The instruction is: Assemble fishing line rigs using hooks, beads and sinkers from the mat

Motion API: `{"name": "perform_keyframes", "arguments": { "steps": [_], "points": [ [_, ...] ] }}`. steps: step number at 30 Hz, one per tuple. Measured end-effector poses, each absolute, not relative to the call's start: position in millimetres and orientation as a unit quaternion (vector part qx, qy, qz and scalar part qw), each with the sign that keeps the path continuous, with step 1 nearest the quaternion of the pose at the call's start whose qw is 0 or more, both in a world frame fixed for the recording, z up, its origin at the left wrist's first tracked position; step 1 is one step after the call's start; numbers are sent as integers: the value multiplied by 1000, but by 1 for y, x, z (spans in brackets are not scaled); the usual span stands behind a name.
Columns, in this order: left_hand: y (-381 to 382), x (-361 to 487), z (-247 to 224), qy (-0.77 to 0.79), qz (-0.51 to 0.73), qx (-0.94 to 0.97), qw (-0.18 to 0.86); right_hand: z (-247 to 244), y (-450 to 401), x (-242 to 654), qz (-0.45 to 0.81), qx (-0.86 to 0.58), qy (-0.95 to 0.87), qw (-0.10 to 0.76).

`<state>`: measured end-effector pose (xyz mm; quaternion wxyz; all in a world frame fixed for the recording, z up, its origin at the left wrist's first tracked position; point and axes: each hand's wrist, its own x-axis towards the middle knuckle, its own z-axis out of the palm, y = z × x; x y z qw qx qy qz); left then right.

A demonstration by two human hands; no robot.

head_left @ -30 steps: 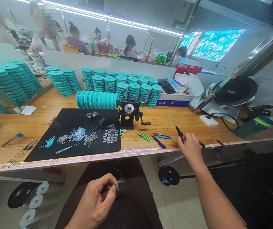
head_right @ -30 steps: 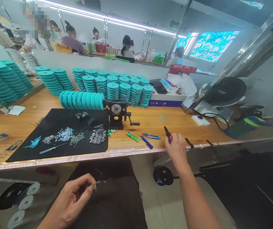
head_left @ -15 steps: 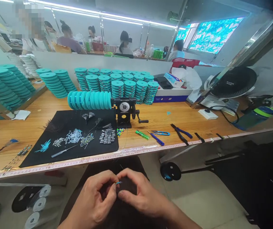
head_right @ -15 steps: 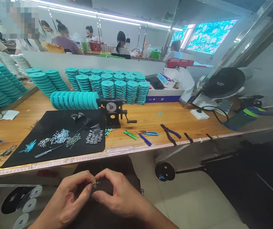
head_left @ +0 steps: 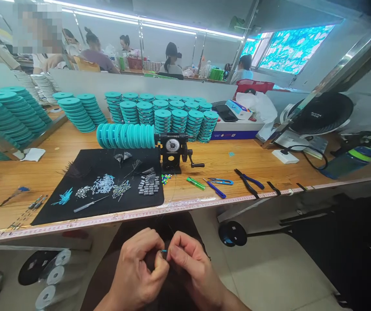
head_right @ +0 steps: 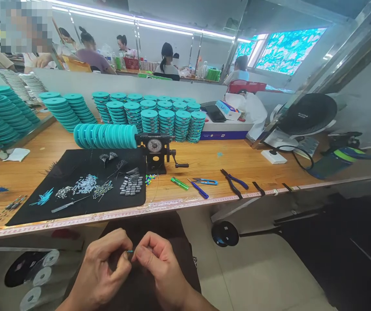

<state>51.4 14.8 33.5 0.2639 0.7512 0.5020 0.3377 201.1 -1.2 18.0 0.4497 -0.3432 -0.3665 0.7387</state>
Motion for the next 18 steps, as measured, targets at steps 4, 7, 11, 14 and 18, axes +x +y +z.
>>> {"name": "perform_keyframes", "arguments": {
  "steps": [4,7,11,14,18],
  "points": [
    [20,51,23,528,328,711,329,8,2,201,723,-372,-362,456],
    [23,45,18,514,268,714,393,5,8,209,648,-427,-490,398],
    [25,34,19,477,229,721,448,8,12,216,566,-468,-573,364],
    [24,25,20,489,249,699,459,13,12,216,559,-470,-573,372],
    [21,18,17,513,270,690,433,14,13,213,566,-479,-561,368]
  ]
}}
